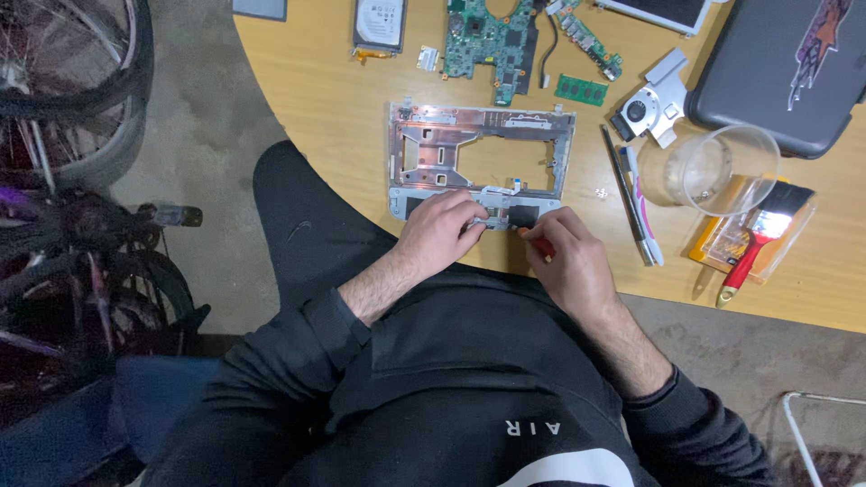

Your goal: The person is assembling a laptop chassis. They use a screwdriver to tighten screws into the metal frame and then use a black pen to press down on a small circuit board inside the frame.

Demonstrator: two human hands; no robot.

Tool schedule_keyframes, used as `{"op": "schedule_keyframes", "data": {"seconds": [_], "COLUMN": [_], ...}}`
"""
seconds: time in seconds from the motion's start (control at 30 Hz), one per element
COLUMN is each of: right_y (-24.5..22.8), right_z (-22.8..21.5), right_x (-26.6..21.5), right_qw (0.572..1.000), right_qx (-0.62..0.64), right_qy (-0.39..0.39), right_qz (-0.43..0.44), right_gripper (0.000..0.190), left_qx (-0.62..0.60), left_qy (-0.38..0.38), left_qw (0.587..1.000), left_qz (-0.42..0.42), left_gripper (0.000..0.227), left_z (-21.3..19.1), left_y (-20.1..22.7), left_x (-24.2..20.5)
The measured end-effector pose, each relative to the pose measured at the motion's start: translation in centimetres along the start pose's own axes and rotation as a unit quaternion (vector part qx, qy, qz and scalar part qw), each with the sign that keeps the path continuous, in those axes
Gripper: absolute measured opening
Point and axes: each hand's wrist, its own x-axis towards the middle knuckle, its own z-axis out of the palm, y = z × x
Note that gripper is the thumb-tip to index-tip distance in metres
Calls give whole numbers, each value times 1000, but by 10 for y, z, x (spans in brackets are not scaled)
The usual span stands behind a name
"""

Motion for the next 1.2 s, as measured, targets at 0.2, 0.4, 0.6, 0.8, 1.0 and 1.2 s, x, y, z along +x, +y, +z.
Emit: {"op": "schedule_keyframes", "data": {"seconds": [0.2, 0.4, 0.6, 0.8, 1.0, 1.2], "right_y": [21, 47, 61, 66, 78, 77], "right_z": [-3, -9, -20, -19, -10, -13], "right_x": [-14, -33, -36, -34, -36, -34], "right_qw": [988, 956, 957, 971, 968, 967], "right_qx": [108, 198, 131, 32, -18, -19], "right_qy": [81, 177, 216, 197, 217, 213], "right_qz": [78, 127, 141, 127, 126, 141], "right_gripper": [14, 14, 12, 21, 18, 16], "left_qx": [27, 75, 50, 81, 133, 163], "left_qy": [2, -12, 11, 41, 2, -23], "left_qw": [999, 996, 996, 984, 981, 980], "left_qz": [22, 40, 75, 155, 143, 115], "left_gripper": [13, 9, 4, 8, 16, 17], "left_z": [-5, -7, 3, 30, 43, 57], "left_y": [5, 18, 48, 64, 88, 96], "left_x": [2, 12, 46, 79, 106, 119]}}
